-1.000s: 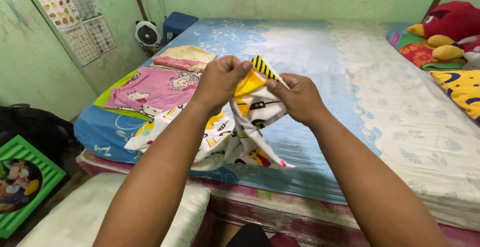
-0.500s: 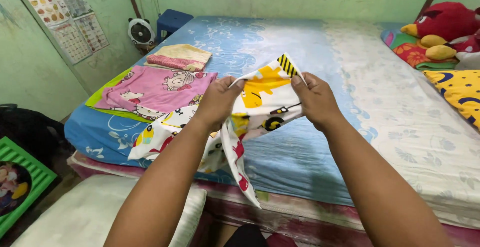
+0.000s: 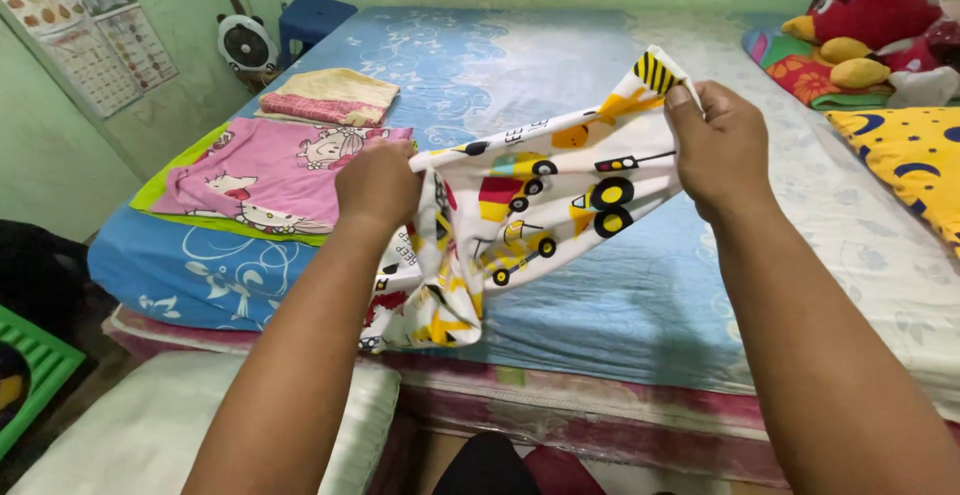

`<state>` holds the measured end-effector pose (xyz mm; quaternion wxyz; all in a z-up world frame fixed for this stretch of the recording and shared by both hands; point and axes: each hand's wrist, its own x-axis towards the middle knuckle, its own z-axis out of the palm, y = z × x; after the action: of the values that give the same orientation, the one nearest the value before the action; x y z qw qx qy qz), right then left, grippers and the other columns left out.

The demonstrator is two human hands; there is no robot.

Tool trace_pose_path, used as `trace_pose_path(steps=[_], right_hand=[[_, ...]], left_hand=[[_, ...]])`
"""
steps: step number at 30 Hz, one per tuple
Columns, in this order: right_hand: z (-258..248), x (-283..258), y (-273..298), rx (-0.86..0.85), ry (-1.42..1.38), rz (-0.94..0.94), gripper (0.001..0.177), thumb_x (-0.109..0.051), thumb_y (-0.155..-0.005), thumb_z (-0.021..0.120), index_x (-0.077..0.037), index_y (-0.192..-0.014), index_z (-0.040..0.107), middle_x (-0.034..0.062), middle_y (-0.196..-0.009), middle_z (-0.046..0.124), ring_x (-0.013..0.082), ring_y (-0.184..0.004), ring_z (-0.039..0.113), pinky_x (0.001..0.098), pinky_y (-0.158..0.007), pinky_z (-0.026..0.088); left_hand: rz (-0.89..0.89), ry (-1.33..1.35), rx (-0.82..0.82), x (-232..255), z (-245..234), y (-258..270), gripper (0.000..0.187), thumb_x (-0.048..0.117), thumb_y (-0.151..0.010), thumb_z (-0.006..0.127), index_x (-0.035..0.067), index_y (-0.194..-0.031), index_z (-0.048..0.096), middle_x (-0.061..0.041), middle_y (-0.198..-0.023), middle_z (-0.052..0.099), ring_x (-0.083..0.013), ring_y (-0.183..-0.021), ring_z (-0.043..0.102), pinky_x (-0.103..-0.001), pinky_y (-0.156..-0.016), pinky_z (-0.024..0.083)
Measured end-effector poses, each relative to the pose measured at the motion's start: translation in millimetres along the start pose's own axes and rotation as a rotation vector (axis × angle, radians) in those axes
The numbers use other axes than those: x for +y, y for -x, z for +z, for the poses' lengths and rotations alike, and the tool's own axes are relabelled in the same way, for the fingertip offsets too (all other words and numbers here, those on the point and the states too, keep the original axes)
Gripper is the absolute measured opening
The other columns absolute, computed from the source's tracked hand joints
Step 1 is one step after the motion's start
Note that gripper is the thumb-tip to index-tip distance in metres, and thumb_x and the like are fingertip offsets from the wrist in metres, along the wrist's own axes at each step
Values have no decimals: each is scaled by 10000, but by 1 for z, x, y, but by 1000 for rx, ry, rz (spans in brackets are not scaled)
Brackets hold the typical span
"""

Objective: Replacing old pillowcases with new ones on several pillows on a bed.

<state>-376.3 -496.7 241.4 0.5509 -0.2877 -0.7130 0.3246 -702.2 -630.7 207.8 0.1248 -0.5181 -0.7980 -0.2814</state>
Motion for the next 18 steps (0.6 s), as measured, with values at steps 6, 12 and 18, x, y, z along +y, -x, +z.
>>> trace_pose_path(steps=[6, 12, 18], right_hand=[[-76, 9, -29, 147, -127, -28, 212, -228, -1158, 609, -28, -1119, 668, -33, -958, 652, 50, -801, 547, 229, -731, 465], [-93, -70, -11, 226, 73, -39, 208, -218, -1136, 615, -24, -1063, 634, -9, -896, 631, 91, -745, 550, 269, -668, 437], [-108, -69, -18, 130, 141, 27, 222, -212, -1143, 583, 5, -1171, 622, 66, -1010, 650, 162, -836, 600, 309, -741, 491]], left_hand=[[15, 221, 76, -63, 8, -43, 191, 155, -939, 612, 134, -1041, 773, -197, -1008, 740, -386, -959, 706, -488, -837, 544], [335, 571, 564, -50, -18, -71, 82, 45, -1043, 651, -3, -1037, 717, -90, -885, 713, -191, -780, 657, -351, -684, 522], [148, 1368, 366, -8, -102, -112, 292, 52, -998, 640, 111, -732, 535, 6, -597, 544, -113, -484, 518, -320, -472, 407]])
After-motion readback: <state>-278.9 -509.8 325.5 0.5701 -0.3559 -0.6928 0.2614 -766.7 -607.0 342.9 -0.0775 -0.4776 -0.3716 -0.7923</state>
